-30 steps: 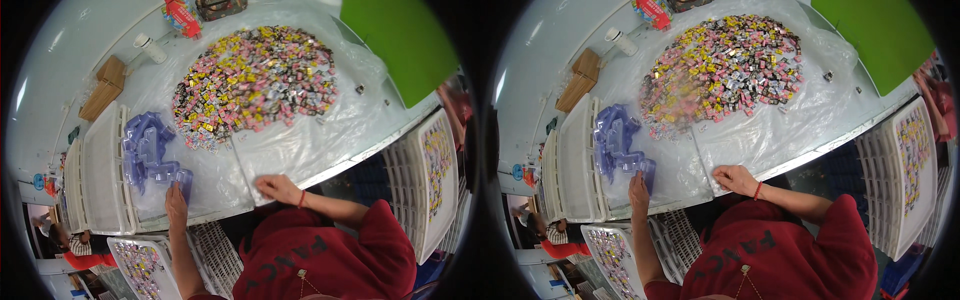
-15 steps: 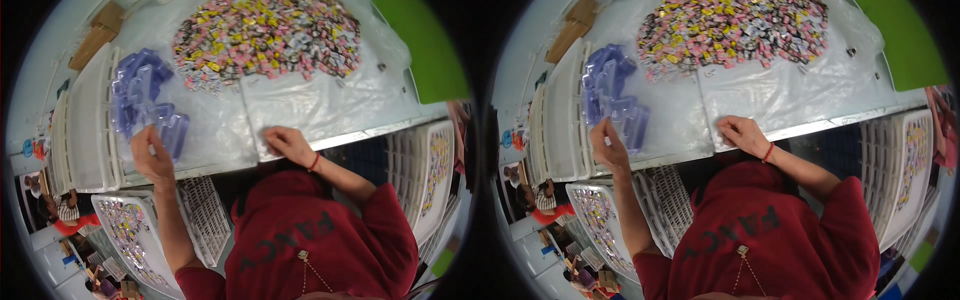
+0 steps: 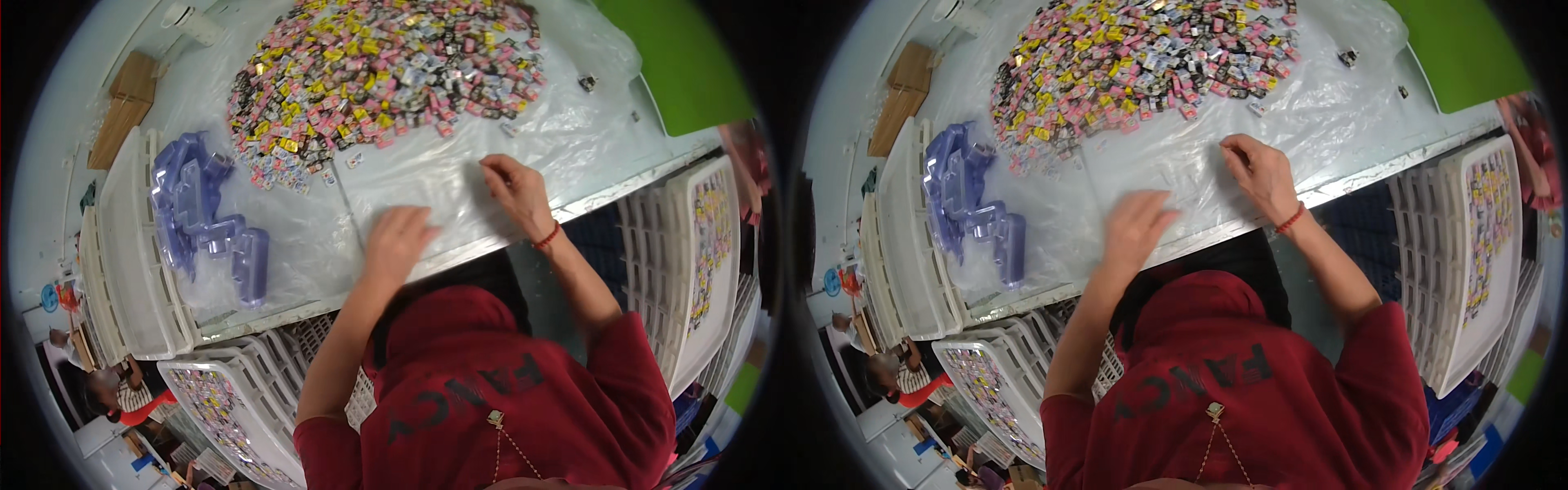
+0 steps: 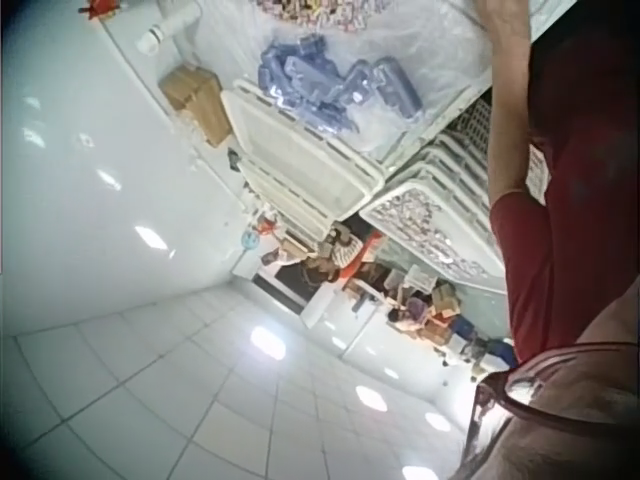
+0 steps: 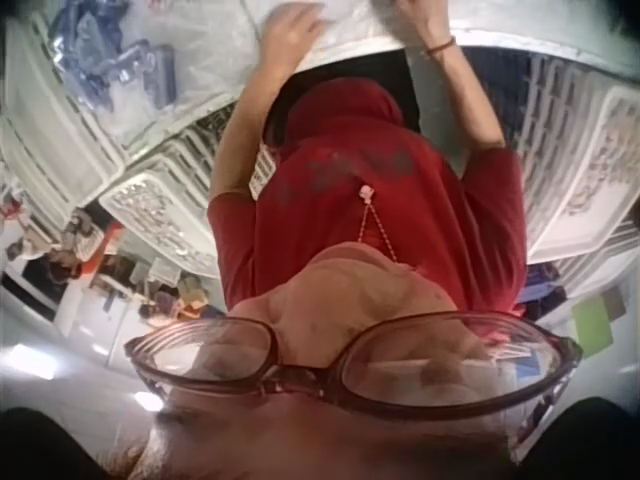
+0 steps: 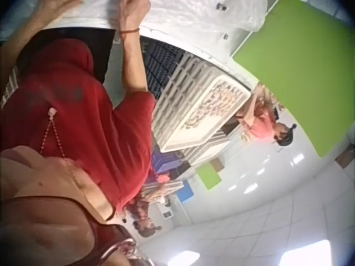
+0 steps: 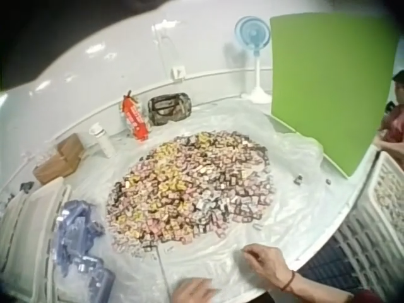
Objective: Sorting small colorful toy blocks and placing them into clear plastic bags on a workbench.
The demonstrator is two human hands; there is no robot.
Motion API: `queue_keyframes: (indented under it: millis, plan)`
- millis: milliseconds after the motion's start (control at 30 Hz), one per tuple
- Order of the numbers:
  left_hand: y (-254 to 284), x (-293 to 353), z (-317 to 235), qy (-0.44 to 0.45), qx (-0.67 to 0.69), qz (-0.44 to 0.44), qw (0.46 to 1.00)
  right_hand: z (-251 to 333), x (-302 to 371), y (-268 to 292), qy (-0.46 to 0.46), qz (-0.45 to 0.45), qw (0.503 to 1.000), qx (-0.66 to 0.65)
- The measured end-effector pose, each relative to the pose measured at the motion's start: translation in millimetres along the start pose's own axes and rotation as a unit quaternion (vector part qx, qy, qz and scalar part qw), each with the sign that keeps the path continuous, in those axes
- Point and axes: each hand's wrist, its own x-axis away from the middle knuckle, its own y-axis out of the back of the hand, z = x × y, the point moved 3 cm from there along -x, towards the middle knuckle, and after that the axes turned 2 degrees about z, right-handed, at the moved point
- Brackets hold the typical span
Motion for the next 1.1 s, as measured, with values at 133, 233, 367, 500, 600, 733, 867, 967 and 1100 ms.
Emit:
queue_keyframes:
  millis: [133,233,367,500,600,733,867,967,1100]
  plan:
    - [17.1,-39.1,33.9,0.070,-0.059,-0.040,0.995,14.7,-34.2,-7.3,0.125,-0.050,0.987,0.087]
    - [4.3,-66.6,71.2,0.024,-0.131,-0.042,0.990,30.0,-61.5,-25.8,0.130,-0.066,0.979,0.142]
    - [-11.3,-66.9,82.0,0.052,-0.140,-0.042,0.988,17.1,-72.1,-45.9,0.153,-0.074,0.952,0.256]
    - [-12.4,-54.7,75.8,0.052,-0.110,-0.025,0.992,14.8,-60.9,-39.3,0.136,-0.037,0.965,0.223]
    - [-9.9,-57.1,70.2,0.066,-0.081,-0.017,0.994,10.2,-58.5,-37.5,0.148,-0.023,0.970,0.194]
    - [-21.8,-54.3,67.7,0.114,-0.105,0.023,0.988,15.4,-59.3,-42.1,0.165,-0.030,0.963,0.210]
    - [-21.4,-55.9,57.7,0.129,-0.078,0.000,0.989,12.7,-60.1,-34.3,0.181,-0.003,0.957,0.225]
    - [-15.4,-53.5,64.0,0.181,-0.038,0.033,0.982,22.0,-67.2,-33.7,0.155,0.041,0.958,0.237]
    - [3.5,-31.9,60.7,0.147,-0.078,-0.049,0.985,59.8,-65.6,-58.6,0.214,0.019,0.953,0.212]
